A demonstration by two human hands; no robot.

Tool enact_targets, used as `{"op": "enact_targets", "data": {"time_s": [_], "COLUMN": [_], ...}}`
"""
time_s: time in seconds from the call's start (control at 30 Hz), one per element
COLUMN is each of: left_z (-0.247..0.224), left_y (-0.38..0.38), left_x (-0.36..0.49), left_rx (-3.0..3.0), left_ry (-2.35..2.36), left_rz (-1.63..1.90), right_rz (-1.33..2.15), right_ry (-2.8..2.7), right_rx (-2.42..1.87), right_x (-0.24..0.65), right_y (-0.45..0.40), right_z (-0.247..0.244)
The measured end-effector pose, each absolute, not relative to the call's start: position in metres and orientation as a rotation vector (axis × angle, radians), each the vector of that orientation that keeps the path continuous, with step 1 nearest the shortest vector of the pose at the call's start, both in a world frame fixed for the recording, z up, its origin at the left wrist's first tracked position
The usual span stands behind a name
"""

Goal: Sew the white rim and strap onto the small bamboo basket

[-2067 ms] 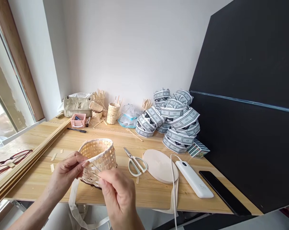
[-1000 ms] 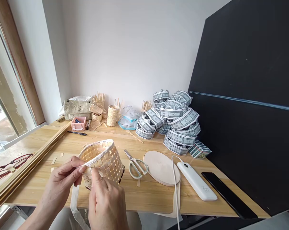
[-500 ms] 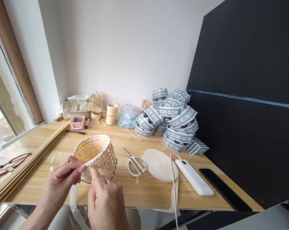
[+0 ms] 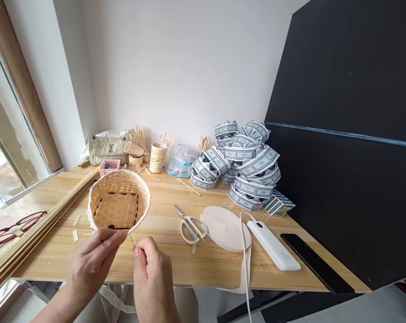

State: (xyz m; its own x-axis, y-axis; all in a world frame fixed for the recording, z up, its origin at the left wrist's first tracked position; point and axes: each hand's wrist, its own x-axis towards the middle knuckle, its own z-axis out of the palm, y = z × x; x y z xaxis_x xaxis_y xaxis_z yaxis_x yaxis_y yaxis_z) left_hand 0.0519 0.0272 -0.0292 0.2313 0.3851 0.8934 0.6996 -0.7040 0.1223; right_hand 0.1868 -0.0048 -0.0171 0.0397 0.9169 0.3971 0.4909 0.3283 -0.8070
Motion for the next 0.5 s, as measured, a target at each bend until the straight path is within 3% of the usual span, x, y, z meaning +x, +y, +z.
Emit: {"op": "enact_targets", "data": {"time_s": [0.2,0.5], "left_z": [-0.033,-0.047], "left_y": [0.024,0.027], "left_x": [0.059,0.057], "left_rx": [-2.299,-2.294], "left_ry": [-0.996,-1.016], "left_rz": [-1.429,-1.372], "right_rz": [0.663,0.268], "right_ry": [-1.529,-1.717], "right_rx": [-1.347,-1.528], "right_x": [0.186,0.186], "right_y": [0.001,0.000], "right_z": [-0.015,-0.023]}}
